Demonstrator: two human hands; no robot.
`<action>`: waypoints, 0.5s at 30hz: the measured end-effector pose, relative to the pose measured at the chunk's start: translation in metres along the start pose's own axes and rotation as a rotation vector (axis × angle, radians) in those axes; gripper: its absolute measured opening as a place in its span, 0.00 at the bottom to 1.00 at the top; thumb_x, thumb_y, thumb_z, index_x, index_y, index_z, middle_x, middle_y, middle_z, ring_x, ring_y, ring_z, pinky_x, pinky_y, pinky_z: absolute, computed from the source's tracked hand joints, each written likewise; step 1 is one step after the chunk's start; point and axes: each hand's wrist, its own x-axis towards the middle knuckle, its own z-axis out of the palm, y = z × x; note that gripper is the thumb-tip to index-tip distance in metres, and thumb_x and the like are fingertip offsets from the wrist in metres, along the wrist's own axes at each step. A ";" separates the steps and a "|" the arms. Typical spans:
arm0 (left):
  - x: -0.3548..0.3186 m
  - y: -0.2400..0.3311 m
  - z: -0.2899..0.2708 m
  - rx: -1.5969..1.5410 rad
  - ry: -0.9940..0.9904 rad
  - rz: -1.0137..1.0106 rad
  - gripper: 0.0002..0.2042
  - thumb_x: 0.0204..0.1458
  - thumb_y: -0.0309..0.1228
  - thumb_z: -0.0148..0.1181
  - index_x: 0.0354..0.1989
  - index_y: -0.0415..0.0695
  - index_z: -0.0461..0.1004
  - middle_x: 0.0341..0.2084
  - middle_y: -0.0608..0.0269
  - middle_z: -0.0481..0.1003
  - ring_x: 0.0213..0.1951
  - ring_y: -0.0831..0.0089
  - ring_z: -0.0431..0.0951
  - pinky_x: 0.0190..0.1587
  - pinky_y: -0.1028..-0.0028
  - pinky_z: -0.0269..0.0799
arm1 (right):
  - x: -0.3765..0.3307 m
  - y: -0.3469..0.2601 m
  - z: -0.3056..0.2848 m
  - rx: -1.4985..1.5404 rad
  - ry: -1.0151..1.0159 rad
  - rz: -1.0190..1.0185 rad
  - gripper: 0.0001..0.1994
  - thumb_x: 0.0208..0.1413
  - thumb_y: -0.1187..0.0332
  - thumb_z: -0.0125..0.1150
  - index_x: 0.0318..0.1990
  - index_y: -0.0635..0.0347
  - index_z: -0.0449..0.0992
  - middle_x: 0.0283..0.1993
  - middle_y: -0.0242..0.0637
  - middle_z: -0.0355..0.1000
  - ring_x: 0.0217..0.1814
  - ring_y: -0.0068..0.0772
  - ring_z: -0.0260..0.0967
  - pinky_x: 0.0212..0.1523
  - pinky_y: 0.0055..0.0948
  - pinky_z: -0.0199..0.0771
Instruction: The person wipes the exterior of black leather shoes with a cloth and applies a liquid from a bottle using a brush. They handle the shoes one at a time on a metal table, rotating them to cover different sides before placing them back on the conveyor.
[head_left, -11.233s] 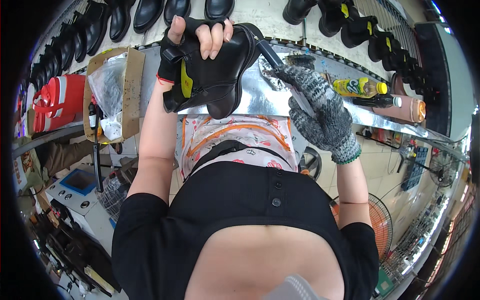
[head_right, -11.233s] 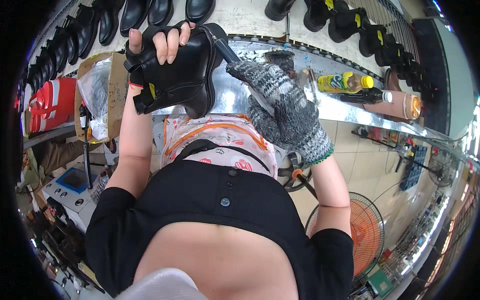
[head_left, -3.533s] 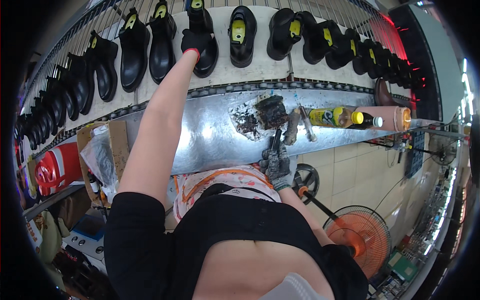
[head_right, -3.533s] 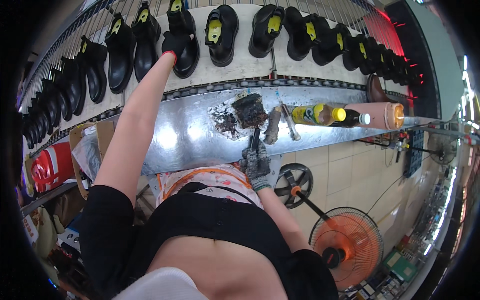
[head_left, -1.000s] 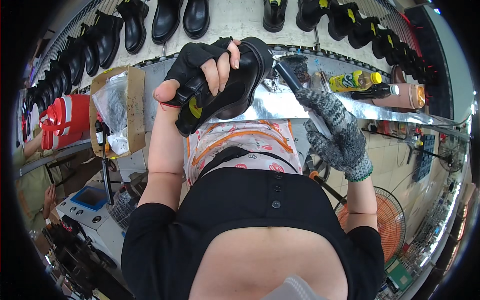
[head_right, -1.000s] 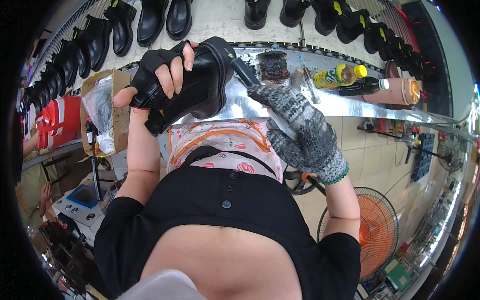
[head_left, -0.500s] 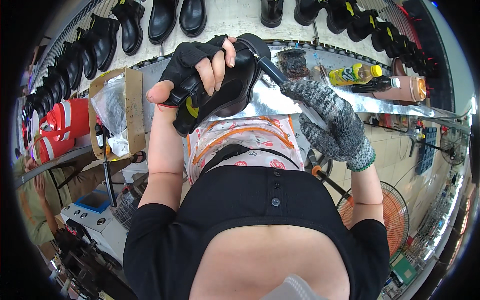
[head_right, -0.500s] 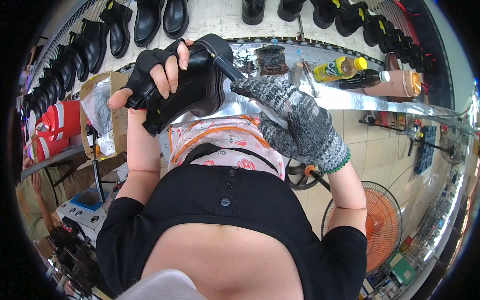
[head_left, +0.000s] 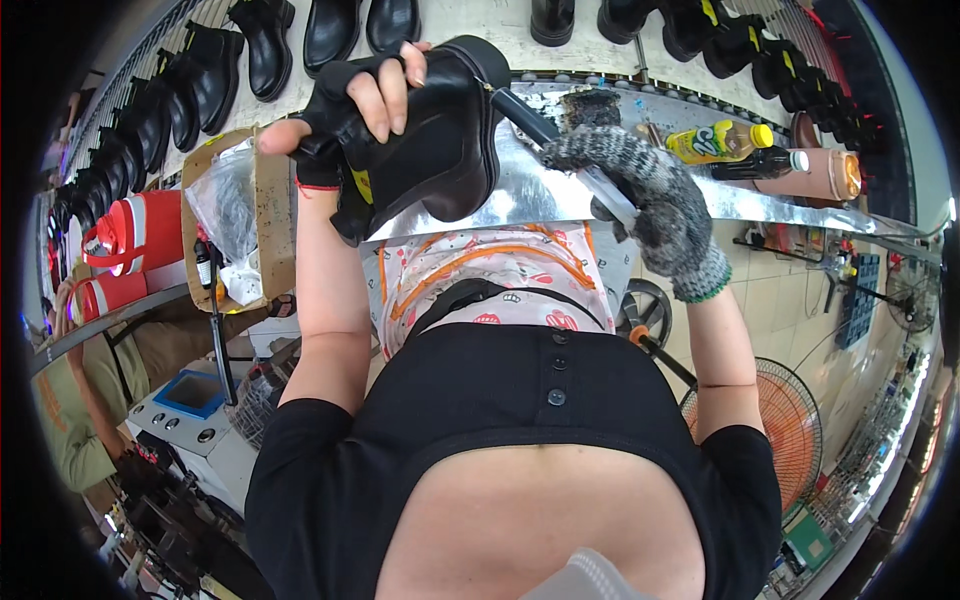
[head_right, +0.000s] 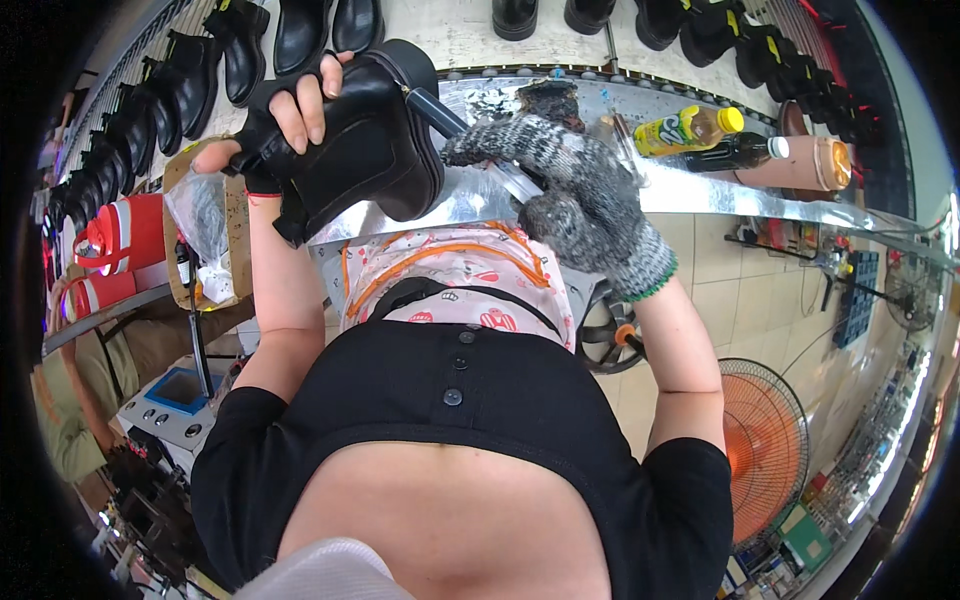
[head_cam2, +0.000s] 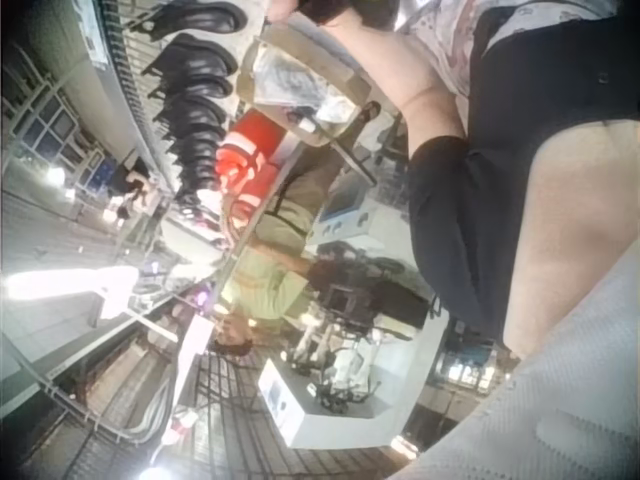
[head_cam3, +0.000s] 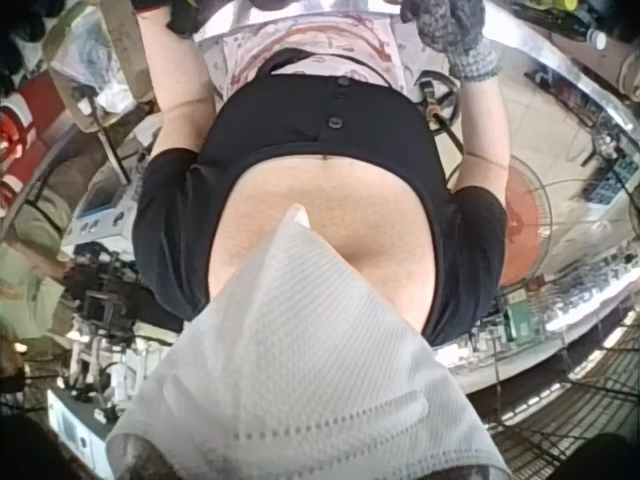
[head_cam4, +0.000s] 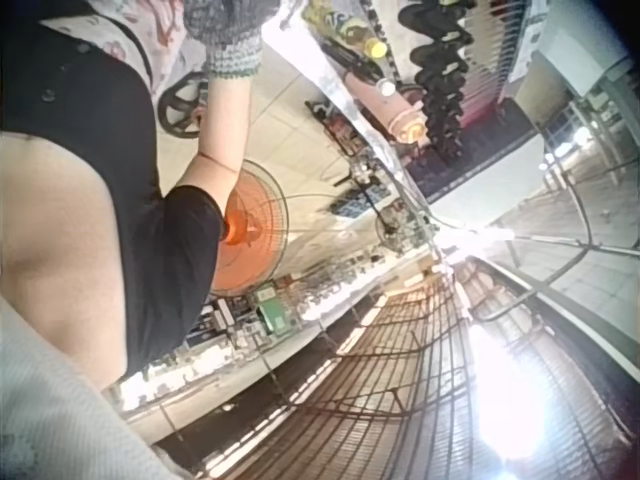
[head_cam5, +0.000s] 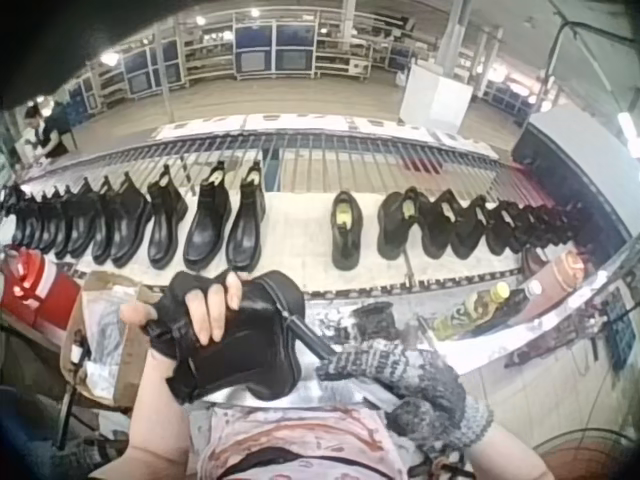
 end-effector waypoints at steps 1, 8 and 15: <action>-0.008 0.006 -0.007 -0.008 0.010 -0.034 0.46 0.29 0.82 0.37 0.23 0.44 0.74 0.26 0.63 0.71 0.45 0.67 0.60 0.60 0.63 0.37 | 0.003 0.008 0.005 0.001 -0.003 -0.034 0.21 0.55 0.58 0.46 0.51 0.60 0.72 0.43 0.34 0.73 0.29 0.18 0.70 0.24 0.17 0.69; -0.054 0.020 -0.049 -0.072 0.096 0.024 0.49 0.31 0.82 0.31 0.30 0.43 0.75 0.33 0.59 0.71 0.54 0.62 0.57 0.65 0.59 0.33 | 0.026 0.059 0.050 0.029 -0.027 -0.099 0.19 0.52 0.67 0.51 0.52 0.58 0.73 0.44 0.36 0.74 0.36 0.24 0.72 0.37 0.23 0.71; -0.102 0.042 -0.079 -0.113 0.254 -0.066 0.51 0.34 0.81 0.27 0.33 0.40 0.75 0.35 0.57 0.71 0.53 0.62 0.59 0.65 0.59 0.35 | 0.037 0.098 0.079 -0.113 0.033 -0.216 0.20 0.51 0.70 0.53 0.54 0.50 0.71 0.35 0.41 0.75 0.32 0.41 0.71 0.38 0.35 0.70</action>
